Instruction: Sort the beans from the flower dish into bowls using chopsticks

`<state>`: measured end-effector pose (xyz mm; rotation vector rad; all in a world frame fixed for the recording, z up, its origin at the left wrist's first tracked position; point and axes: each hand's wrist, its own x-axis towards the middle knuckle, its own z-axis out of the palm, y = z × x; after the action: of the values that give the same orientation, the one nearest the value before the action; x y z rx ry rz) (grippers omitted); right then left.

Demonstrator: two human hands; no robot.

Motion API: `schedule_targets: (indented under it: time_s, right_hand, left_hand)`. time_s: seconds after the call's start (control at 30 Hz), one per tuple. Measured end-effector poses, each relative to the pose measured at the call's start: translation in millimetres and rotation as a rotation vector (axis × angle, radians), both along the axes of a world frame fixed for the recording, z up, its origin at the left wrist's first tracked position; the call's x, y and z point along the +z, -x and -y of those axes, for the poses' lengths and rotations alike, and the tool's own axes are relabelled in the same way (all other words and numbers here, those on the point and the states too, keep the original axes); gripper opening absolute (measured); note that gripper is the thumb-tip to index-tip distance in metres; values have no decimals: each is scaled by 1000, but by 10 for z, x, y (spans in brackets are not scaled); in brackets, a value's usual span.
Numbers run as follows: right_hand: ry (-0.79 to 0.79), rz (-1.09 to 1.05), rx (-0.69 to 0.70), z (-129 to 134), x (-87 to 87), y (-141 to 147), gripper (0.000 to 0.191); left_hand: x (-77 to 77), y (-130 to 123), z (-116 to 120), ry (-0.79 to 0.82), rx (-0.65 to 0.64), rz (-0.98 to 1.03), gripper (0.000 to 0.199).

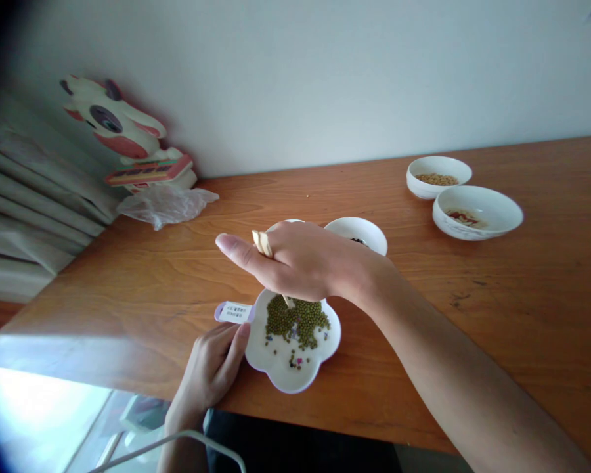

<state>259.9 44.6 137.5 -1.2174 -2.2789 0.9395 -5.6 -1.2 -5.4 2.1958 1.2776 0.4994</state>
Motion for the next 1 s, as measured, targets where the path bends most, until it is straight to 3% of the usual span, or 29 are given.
schedule_targets:
  time_s: [1.0]
  right_hand:
    - [-35,-56,-32,-13,37,-49,75]
  left_hand:
    - [4,2,3,-7,2,-10,37]
